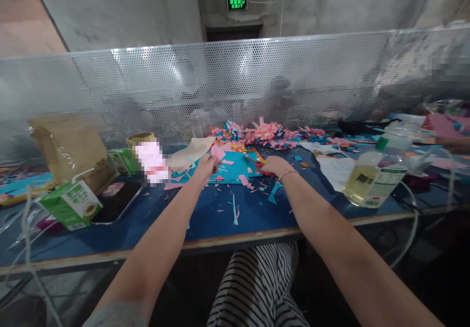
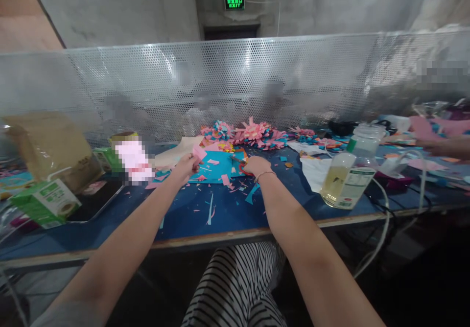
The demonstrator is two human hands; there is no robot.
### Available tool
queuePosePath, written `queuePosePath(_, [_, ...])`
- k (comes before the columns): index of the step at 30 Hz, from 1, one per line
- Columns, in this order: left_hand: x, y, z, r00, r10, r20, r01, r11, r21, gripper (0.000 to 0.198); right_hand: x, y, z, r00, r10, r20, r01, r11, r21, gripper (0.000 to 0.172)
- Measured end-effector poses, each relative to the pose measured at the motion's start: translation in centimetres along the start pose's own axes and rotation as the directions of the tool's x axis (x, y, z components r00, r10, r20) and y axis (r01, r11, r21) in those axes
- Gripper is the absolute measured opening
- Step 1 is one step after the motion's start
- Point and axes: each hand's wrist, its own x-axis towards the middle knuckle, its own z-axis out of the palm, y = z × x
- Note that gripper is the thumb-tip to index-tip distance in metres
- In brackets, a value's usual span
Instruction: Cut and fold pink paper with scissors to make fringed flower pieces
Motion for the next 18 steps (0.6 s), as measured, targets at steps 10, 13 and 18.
queuePosePath(10, [-0.9,1.0,0.2,0.999,-0.036,-0.028,0.035,0.999,-0.034,0.009,-0.5,-0.5,-0.3,0.968,0.07,-0.242,-0.034,0.989,0.147,0.049])
queuePosePath(13, [-0.7,1.0,0.1,0.995,-0.001,-0.103,-0.005,0.998,-0.059,0.013,-0.5,-0.4,-0.7,0.961,0.087,-0.262,-0.036,0.98,0.195,0.045])
queuePosePath(18, [-0.4,0.6,-0.3,0.995,0.062,-0.077,-0.071,0.99,-0.124,0.015,-0.5,-1.5,-1.0,0.969,-0.022,-0.247,0.11,0.93,0.351,0.04])
